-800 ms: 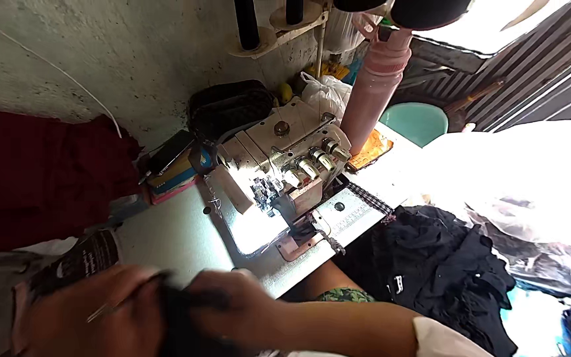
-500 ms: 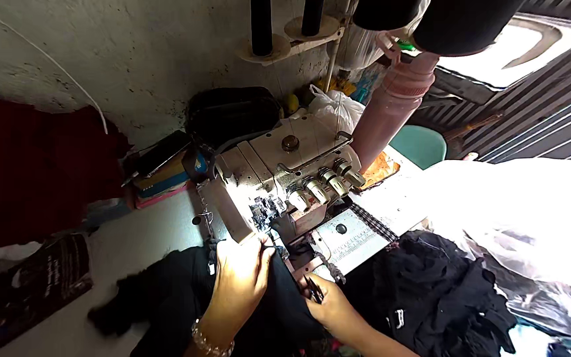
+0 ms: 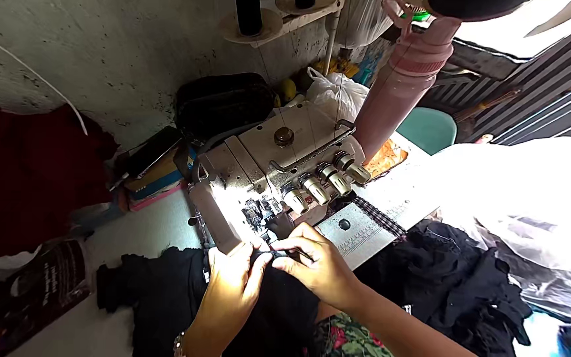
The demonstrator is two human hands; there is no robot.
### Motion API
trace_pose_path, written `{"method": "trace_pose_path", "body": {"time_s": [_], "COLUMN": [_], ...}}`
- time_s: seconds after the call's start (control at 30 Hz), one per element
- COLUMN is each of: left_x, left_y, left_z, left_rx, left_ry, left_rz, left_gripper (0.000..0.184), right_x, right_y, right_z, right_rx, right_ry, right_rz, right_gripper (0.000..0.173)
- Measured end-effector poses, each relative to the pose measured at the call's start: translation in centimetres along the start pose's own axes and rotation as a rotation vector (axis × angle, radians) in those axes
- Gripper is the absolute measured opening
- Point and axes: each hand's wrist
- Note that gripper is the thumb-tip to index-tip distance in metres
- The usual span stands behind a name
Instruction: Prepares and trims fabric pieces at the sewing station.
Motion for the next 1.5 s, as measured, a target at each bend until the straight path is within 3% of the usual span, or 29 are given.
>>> {"method": "trace_pose_path", "body": {"time_s": [0.17,0.33,0.6,0.9,1.23,1.5], "left_x": [0.3,0.3,-1.7,-2.5,-2.7,-2.0], "left_y": [0.2,0.7,1.0,0.3,-0.2,-0.9], "left_z": [0.0,0.2,0.7,0.0,-1.1,-1.2], "left_rx": [0.004,-0.037,0.046,0.193,0.322,0.415], "left_ry": [-0.074,-0.312,-0.322,-0.204,-0.090,-0.131], "left_rz": [0.021,0.163,0.399,0.366,0.285,0.205], "left_gripper": [0.023,0.033,0.031,0.024,0.033,0.059], "right_x": [-0.9,-0.8,-1.9,-3.5,-3.5,-3.8], "right_y": [-0.7,-0.6,-0.6,-0.5,-0.7,-1.4], "right_z": [0.2,0.4,0.6,1.5,1.5,1.5], "right_rx": [-0.068,-0.009,0.034,0.005,0.024,-0.051], "right_ry": [-0.154,-0.078,-0.005,-0.085,-0.225,-0.237], "right_rz": [0.036,0.070,0.154,0.285,0.258,0.273], "right_gripper": [0.016,0.018,0.018,0.015,0.010,0.010]}}
Point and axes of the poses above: each hand's wrist, its own y-axis away from the middle knuckle, its own x-axis out of the back of the hand, z = x × y, and after that the axes turned 11 degrees about x, right-handed
